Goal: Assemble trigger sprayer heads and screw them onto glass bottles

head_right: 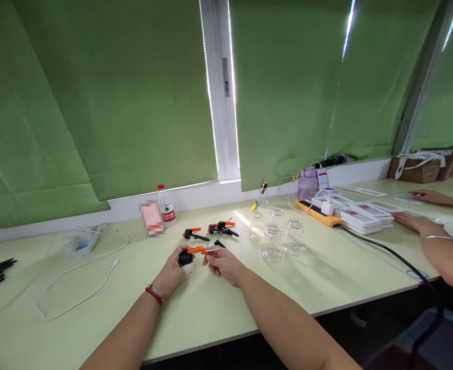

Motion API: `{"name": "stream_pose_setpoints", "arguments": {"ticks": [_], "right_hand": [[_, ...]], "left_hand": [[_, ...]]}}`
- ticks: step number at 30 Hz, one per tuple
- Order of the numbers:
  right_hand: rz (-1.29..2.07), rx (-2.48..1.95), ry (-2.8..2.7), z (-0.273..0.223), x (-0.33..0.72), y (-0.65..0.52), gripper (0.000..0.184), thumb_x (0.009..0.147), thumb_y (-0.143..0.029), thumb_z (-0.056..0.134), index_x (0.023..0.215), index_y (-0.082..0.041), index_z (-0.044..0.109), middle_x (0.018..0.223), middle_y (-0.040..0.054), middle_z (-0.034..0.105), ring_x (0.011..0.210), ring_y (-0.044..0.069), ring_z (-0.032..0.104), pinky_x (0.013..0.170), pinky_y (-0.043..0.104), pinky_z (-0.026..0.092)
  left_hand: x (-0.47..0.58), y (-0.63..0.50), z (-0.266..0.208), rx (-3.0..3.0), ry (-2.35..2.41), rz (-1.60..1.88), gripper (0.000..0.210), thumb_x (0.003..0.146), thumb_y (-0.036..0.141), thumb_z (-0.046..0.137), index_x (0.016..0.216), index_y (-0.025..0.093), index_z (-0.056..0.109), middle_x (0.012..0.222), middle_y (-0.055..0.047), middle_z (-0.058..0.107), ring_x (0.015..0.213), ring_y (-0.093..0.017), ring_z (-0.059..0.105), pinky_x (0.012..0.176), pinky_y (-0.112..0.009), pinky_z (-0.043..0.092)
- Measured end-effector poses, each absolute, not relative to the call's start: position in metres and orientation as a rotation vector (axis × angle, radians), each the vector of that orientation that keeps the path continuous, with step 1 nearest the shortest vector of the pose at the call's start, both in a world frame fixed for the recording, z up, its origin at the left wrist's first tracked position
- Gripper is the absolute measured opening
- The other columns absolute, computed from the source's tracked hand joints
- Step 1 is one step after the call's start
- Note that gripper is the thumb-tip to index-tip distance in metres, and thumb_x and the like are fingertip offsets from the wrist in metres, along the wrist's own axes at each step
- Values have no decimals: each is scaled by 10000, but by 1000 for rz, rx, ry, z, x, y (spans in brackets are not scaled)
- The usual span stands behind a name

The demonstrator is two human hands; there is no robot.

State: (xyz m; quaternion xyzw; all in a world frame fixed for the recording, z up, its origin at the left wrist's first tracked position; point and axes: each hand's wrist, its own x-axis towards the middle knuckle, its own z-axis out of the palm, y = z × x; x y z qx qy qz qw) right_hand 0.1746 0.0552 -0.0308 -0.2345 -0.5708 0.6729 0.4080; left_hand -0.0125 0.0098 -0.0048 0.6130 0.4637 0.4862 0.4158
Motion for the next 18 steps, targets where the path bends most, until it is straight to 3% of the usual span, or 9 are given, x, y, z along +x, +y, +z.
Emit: {"name": "stream_pose_setpoints", "arguments": {"ticks": [4,10,18], "right_hand": [[1701,-617,-1440,-28,176,52,419,686,-412,698,998,-166,567,786,16,620,489,62,440,418,212,274],[1692,-627,-1428,-29,175,52,422,683,-427,701,989,-170,566,764,18,621,498,69,440,418,208,259],[1689,-648,-1438,-27,175,50,438,661,-429,715,991,-182,570,718,-3,610,481,62,420,425,208,249]], "left_hand": [[-11,6,-2,1548,1164,1199,478,650,267,680,1076,204,474,940,-40,577,894,-184,557,760,-292,454],[-9,6,-3,1550,1156,1185,499,703,333,637,1153,202,466,986,-56,581,893,-186,544,786,-305,440],[-10,7,-3,1591,1110,1163,434,712,283,646,1115,215,499,947,-24,575,847,-159,523,762,-267,409]]}}
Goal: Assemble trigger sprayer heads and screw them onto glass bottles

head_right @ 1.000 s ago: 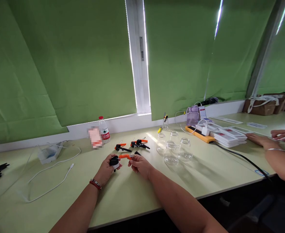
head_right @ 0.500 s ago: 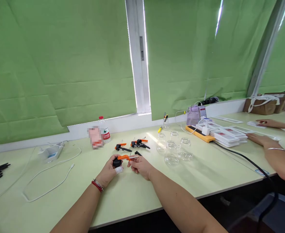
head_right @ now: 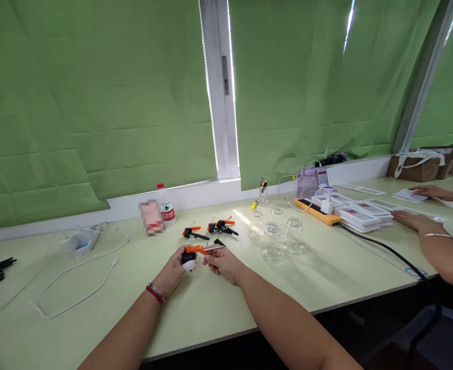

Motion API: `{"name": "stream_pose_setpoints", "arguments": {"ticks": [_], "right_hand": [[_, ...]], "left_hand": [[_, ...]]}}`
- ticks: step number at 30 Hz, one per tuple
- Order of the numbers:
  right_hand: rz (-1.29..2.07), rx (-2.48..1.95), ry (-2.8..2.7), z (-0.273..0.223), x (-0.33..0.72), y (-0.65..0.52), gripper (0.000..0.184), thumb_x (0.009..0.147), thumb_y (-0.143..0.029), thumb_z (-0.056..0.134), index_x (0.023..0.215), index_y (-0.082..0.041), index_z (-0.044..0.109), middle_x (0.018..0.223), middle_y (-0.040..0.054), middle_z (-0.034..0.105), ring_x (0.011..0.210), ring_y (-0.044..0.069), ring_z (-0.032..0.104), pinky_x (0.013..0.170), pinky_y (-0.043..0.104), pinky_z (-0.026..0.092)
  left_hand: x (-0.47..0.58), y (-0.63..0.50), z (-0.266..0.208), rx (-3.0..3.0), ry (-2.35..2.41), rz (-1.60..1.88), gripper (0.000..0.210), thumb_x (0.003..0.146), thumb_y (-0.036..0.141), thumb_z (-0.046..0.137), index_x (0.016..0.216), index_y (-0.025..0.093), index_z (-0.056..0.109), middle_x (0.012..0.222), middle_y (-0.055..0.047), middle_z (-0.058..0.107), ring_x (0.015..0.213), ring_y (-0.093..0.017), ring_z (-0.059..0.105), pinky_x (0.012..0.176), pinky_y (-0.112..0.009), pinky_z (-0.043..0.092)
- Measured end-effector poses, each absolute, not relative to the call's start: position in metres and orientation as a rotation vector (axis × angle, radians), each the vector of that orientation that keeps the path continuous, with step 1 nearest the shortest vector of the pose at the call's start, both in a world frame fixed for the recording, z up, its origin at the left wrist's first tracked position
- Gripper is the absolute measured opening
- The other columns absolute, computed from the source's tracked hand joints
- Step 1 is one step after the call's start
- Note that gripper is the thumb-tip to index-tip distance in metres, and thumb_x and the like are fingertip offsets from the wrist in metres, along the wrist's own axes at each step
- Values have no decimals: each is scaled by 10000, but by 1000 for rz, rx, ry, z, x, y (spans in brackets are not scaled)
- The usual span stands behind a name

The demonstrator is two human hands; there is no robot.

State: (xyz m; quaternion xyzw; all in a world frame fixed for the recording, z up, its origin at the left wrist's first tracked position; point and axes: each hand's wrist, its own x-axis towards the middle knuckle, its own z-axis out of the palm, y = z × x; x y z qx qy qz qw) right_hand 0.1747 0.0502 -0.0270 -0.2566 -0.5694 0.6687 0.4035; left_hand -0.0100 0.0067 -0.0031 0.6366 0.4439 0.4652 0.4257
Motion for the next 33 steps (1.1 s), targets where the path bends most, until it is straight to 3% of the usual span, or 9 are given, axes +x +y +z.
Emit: {"name": "stream_pose_setpoints", "arguments": {"ticks": [17,22,27,33], "right_hand": [[1710,-730,-1436,-20,175,45,463,611,-398,762,994,-159,660,573,-39,516,442,44,311,435,221,177],[1690,-733,-1452,-18,175,42,459,597,-395,770,979,-160,673,574,-41,522,472,53,352,463,219,243],[1677,-757,-1444,-21,174,41,473,584,-395,774,992,-174,685,644,-18,559,571,86,447,531,230,324],[1535,-773,-1667,-20,175,38,416,686,-392,694,1052,-197,671,715,-9,587,615,99,457,592,245,370]], "left_hand": [[-5,2,1,1498,1102,1132,454,680,265,663,1083,231,456,940,-7,556,800,-131,510,727,-250,414],[-4,2,1,1389,1033,1146,470,702,302,665,1111,215,451,882,-13,566,740,-126,521,717,-267,414],[-3,3,-3,1173,869,1247,402,837,473,468,1103,172,490,797,-22,555,658,-132,522,663,-288,409],[-6,7,-6,1143,876,1307,341,804,420,529,980,132,580,790,-38,579,627,-130,517,625,-274,404]]}}
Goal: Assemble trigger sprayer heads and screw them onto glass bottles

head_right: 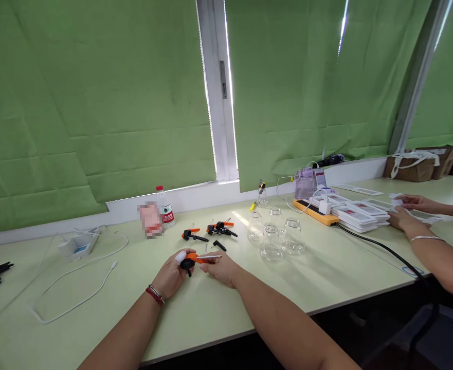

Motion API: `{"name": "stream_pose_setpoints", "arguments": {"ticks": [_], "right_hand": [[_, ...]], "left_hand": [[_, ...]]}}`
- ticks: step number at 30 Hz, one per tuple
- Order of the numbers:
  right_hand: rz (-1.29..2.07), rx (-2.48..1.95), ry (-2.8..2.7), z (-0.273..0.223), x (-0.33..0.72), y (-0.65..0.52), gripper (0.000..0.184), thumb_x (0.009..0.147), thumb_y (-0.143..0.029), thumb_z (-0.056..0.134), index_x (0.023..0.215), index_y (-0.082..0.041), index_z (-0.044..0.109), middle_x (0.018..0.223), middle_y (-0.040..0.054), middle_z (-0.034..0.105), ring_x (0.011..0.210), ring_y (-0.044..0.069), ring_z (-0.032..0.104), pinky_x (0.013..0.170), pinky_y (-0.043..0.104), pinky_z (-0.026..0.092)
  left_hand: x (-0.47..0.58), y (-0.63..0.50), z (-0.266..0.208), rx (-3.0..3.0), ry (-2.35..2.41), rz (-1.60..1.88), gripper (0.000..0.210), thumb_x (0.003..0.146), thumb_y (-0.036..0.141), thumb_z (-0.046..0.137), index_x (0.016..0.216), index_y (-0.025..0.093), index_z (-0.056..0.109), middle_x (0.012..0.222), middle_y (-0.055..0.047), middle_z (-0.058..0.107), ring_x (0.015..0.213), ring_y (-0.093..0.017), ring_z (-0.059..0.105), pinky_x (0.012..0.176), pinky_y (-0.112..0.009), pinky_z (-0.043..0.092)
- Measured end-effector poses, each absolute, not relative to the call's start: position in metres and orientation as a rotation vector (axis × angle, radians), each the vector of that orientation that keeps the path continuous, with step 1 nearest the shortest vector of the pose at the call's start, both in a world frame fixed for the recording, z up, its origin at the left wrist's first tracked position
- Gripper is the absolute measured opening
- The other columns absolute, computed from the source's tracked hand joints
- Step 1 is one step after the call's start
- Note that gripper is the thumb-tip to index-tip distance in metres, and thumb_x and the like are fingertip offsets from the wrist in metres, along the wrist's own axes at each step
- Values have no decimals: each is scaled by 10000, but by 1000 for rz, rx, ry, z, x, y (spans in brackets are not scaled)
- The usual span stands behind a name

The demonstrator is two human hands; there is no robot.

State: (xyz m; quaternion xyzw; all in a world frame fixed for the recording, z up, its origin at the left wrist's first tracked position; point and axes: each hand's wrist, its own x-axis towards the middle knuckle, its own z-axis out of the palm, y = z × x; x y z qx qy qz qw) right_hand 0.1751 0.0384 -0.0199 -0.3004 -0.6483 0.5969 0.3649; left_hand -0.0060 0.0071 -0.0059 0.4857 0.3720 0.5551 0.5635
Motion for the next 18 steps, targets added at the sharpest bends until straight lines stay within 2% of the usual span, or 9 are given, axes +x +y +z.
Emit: {"name": "stream_pose_setpoints", "arguments": {"ticks": [2,5,7,10,14,18], "right_hand": [[1403,-798,-1803,-20,177,41,392,708,-364,675,1065,-202,662,786,0,598,625,100,464,603,245,389],[1010,-932,-1969,-24,178,47,326,737,-281,641,1048,-184,654,935,41,599,675,121,507,660,274,435],[708,-984,-2064,-26,176,52,257,785,-202,568,1026,-170,651,1027,74,589,799,160,544,762,312,444],[376,-970,-2214,-28,170,55,273,815,-91,465,1015,-153,639,1057,101,593,980,202,522,894,351,396],[149,-974,-2403,-27,162,54,294,762,-16,448,968,-127,626,1031,117,599,1000,222,500,887,351,387],[108,-979,-2566,-24,160,51,304,682,3,486,932,-110,616,1044,130,595,970,227,505,852,324,395]], "left_hand": [[-8,9,-4,1099,905,1371,324,783,408,552,950,133,590,755,-28,580,617,-128,514,617,-269,407],[-12,12,0,996,951,1500,299,750,385,575,907,131,596,704,-15,580,600,-124,511,607,-260,415],[-15,14,3,945,962,1575,283,736,365,577,881,122,597,666,-9,571,581,-121,506,595,-258,421],[-19,17,4,864,976,1656,236,742,322,561,858,119,590,655,-11,571,562,-116,503,577,-254,431],[-23,22,2,807,991,1696,175,773,262,515,881,136,569,683,-23,590,553,-113,517,561,-250,443],[-23,23,2,710,1009,1719,149,800,209,482,916,150,555,717,-45,600,581,-129,551,553,-262,466]]}}
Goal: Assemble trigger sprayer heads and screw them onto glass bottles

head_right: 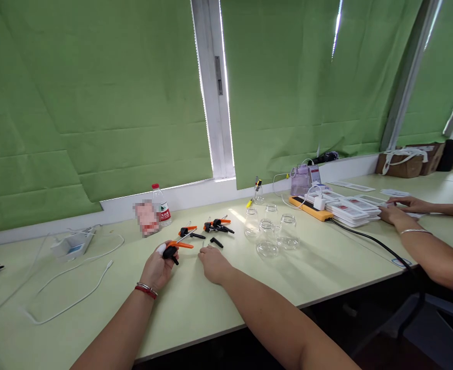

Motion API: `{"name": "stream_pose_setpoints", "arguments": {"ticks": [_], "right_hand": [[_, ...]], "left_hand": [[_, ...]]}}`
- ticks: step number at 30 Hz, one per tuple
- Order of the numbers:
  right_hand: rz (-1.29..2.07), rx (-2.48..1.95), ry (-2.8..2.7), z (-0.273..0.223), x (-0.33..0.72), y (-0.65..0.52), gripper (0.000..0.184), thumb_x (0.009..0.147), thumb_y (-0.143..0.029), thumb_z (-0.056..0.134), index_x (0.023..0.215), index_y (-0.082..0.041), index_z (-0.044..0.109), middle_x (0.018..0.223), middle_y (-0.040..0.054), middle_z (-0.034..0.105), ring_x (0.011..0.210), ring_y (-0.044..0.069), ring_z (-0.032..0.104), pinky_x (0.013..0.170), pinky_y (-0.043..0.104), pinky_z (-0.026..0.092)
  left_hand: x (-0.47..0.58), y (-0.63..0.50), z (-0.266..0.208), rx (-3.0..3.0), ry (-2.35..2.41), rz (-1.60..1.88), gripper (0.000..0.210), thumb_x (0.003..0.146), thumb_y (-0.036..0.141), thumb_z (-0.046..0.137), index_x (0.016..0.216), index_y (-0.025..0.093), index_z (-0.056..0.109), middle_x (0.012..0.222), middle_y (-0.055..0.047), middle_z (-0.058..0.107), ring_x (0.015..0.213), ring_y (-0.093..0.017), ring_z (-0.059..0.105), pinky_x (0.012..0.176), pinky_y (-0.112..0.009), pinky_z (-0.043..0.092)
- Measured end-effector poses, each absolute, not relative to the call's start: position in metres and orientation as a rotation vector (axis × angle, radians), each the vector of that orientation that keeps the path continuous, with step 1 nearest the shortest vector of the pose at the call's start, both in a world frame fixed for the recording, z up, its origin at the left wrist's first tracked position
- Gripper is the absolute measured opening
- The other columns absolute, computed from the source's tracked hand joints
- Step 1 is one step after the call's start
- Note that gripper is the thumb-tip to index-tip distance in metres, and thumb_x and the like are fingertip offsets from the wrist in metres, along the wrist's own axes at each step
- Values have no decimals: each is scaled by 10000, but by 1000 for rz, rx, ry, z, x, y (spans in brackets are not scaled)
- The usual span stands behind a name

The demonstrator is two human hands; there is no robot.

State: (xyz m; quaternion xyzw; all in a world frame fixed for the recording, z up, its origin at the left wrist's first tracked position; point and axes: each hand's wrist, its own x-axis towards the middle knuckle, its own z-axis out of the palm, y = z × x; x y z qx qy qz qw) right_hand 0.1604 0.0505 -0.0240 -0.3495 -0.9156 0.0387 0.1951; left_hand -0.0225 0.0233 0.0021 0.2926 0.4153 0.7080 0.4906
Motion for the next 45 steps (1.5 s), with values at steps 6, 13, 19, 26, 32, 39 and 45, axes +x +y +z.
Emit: {"name": "stream_pose_setpoints", "arguments": {"ticks": [6,13,19,26,32,39,45], "right_hand": [[101,-766,-2676,-21,160,37,331,666,-3,497,947,-129,618,1034,110,609,940,208,529,838,298,410],[-3,-419,-2709,-23,152,29,291,803,-76,452,1022,-167,622,1033,74,637,947,181,533,862,298,401],[-56,-404,-2764,-21,153,28,222,827,-96,458,876,-171,662,893,58,671,885,173,544,830,279,400],[-210,-462,-2795,-14,153,17,214,826,-90,450,890,-165,639,819,78,639,836,191,539,786,301,405],[-188,-500,-2749,-16,153,18,236,845,-109,425,998,-145,601,906,94,629,880,200,545,801,313,426],[73,-577,-2394,-7,157,15,356,829,-92,393,1158,-185,493,1039,83,592,923,181,545,799,305,450],[275,-587,-1906,-1,161,18,339,848,-128,387,1179,-185,436,964,84,567,840,168,557,761,309,476]], "left_hand": [[-18,22,5,654,1032,1709,132,840,180,445,896,151,561,720,-51,584,606,-136,567,538,-259,479],[-15,21,1,700,1017,1617,164,868,178,412,929,148,561,706,-52,588,565,-128,560,559,-266,493],[-12,20,-5,737,970,1512,198,866,218,453,962,112,590,718,-69,605,580,-128,562,626,-276,496],[-13,20,-11,855,899,1426,250,825,317,540,944,115,627,745,-53,612,632,-133,567,676,-274,468],[-10,15,-9,890,825,1362,254,786,330,595,921,121,648,774,-70,627,702,-159,581,732,-296,461],[-3,8,-3,955,753,1238,255,754,260,642,974,133,656,924,-104,664,886,-200,593,806,-300,439],[11,2,-2,1026,691,1162,287,799,318,607,1038,165,653,990,-99,660,945,-205,574,832,-309,428]]}}
